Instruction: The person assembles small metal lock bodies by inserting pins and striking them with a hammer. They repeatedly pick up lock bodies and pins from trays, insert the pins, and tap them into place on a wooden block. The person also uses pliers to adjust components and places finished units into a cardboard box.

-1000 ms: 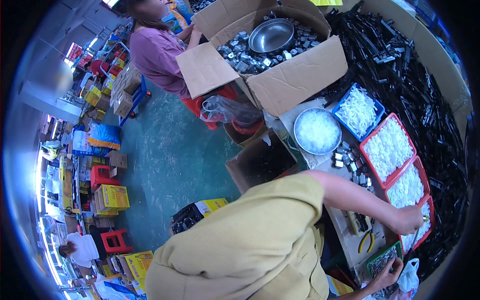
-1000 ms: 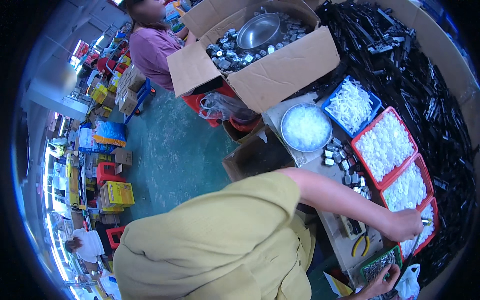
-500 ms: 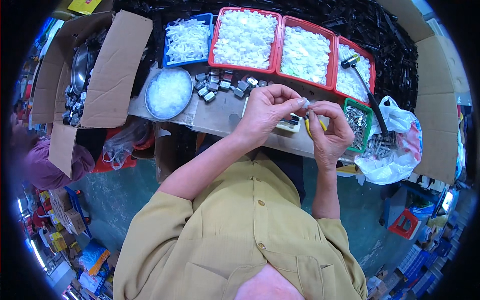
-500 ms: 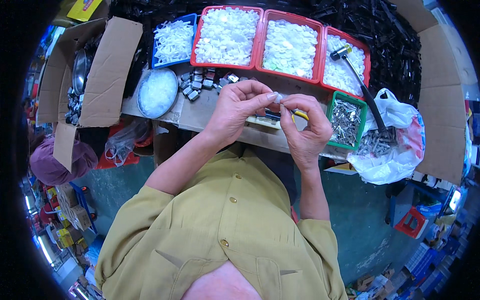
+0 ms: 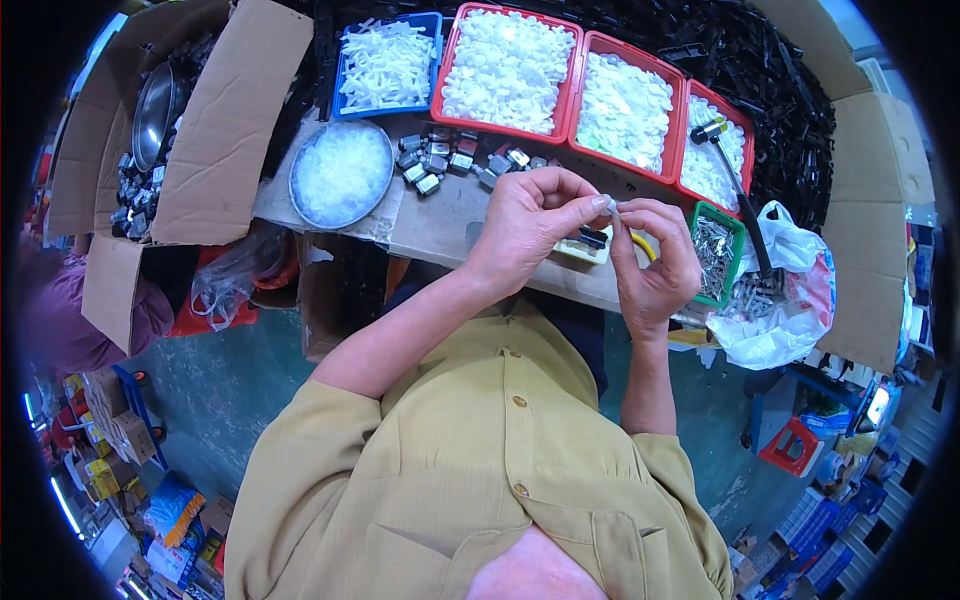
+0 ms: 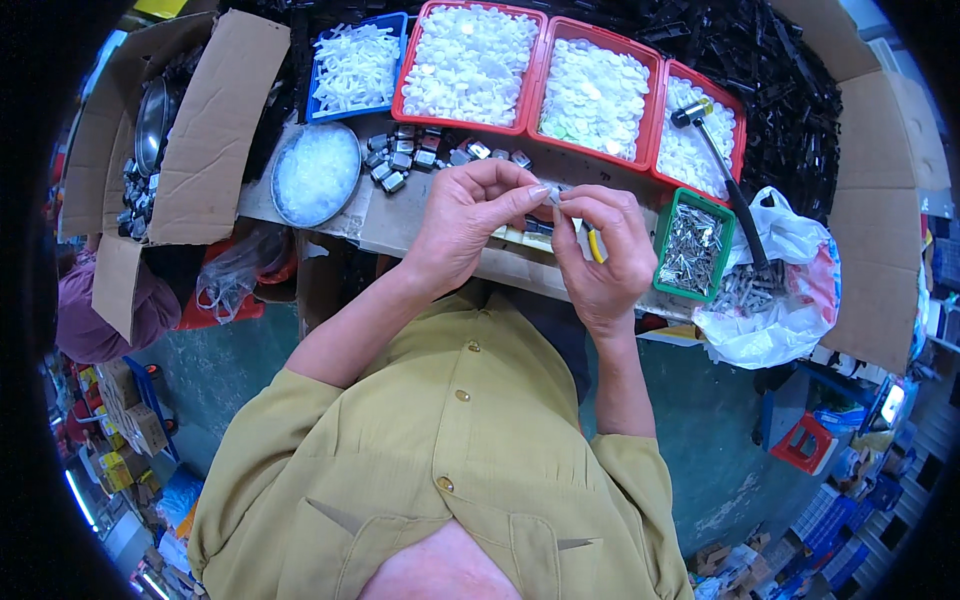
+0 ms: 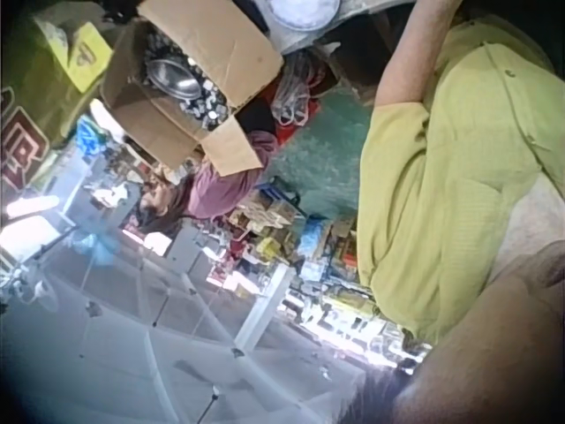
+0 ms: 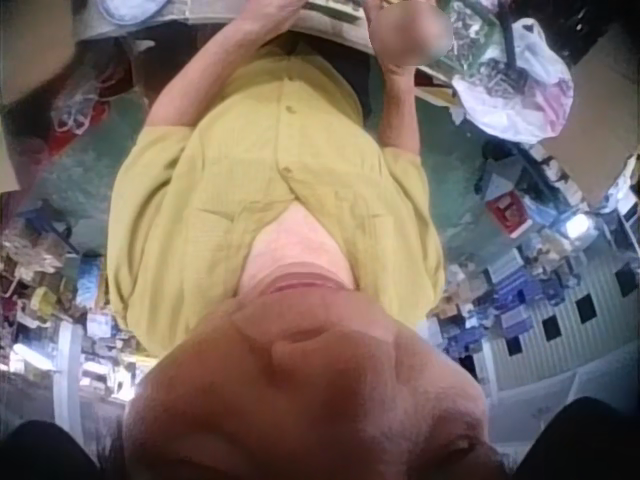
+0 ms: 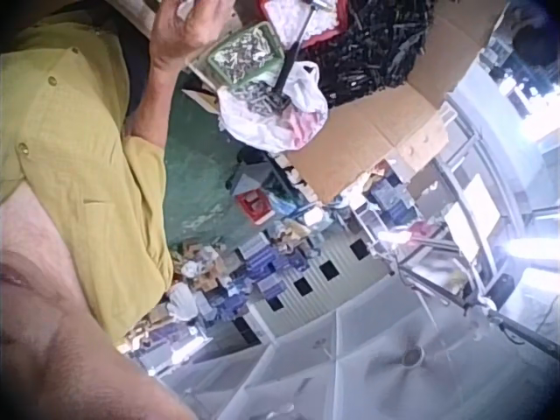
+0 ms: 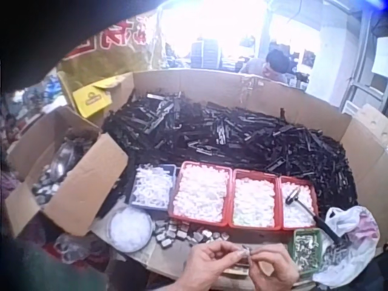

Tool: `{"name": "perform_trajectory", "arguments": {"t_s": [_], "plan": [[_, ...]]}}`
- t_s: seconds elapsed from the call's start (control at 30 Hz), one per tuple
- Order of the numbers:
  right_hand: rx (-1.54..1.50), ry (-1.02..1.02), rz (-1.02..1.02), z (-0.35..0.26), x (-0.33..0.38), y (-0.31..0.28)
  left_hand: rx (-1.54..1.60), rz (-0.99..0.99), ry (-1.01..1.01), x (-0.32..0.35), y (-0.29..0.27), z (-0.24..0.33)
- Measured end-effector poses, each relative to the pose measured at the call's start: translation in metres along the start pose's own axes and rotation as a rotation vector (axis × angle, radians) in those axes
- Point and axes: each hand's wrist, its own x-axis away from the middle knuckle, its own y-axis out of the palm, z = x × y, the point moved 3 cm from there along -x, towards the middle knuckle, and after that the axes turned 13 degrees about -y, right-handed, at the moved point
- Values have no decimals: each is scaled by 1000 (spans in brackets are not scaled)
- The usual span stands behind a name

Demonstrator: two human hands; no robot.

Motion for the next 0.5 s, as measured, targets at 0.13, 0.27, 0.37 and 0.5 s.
{"name": "perform_trajectory", "arguments": {"t_s": [0.13,0.27,0.37,0.5], "plan": [[177,-144,-52,-3,2,0,-116,34,101,6,7,4],[-9,70,27,2,9,-5,-262,90,209,10,6,1],[-171,226,57,11,11,-9,-348,75,288,11,11,6],[-228,225,16,12,13,-9,-360,23,274,15,11,4]]}}
